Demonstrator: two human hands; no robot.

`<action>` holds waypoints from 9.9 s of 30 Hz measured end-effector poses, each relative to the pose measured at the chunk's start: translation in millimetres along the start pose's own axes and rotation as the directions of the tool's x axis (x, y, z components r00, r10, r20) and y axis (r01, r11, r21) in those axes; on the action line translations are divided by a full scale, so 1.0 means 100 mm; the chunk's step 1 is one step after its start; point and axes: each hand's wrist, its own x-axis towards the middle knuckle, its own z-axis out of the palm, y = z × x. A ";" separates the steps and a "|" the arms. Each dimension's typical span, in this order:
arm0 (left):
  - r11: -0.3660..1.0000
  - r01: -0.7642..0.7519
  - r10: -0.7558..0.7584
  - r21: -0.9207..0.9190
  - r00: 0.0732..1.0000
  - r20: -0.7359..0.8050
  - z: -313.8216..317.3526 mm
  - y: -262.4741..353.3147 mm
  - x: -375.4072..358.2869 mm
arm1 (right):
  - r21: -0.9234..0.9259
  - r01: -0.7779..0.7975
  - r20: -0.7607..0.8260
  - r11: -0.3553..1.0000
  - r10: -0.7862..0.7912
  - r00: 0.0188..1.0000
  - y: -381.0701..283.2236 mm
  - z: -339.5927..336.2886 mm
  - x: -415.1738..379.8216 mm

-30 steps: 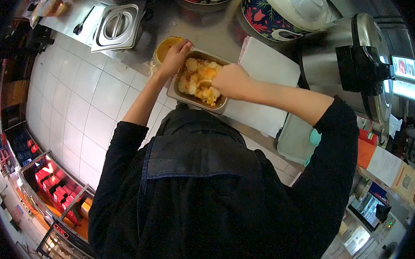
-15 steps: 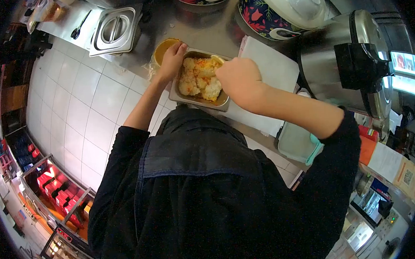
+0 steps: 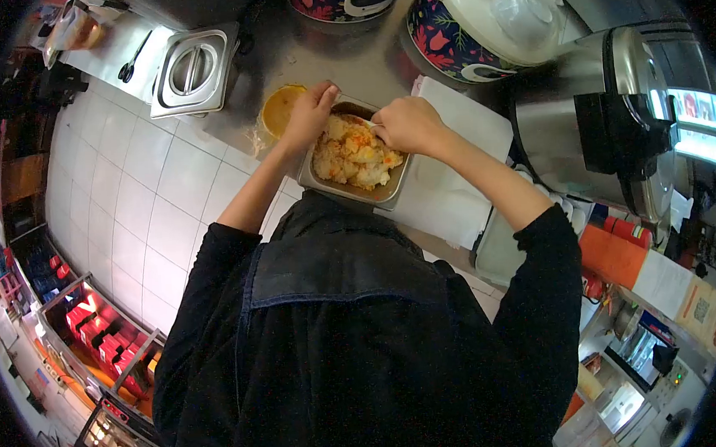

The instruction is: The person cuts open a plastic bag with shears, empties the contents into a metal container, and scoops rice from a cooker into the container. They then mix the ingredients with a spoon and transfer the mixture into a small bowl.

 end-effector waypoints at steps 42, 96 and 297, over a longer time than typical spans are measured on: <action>0.999 -0.015 0.001 0.032 0.909 0.417 0.04 -0.18 0.50 | -0.368 0.152 0.146 0.917 -0.105 0.984 -0.60 -0.54 -0.41; 0.995 -0.021 0.096 -0.098 0.496 0.863 0.60 -0.17 0.72 | -0.248 0.058 0.236 0.967 0.002 0.972 -0.45 -0.07 -0.06; 0.989 -0.030 0.120 -0.143 0.725 0.678 -0.03 -0.14 1.07 | -0.146 -0.124 0.169 0.981 0.148 0.974 -0.25 -0.05 -0.09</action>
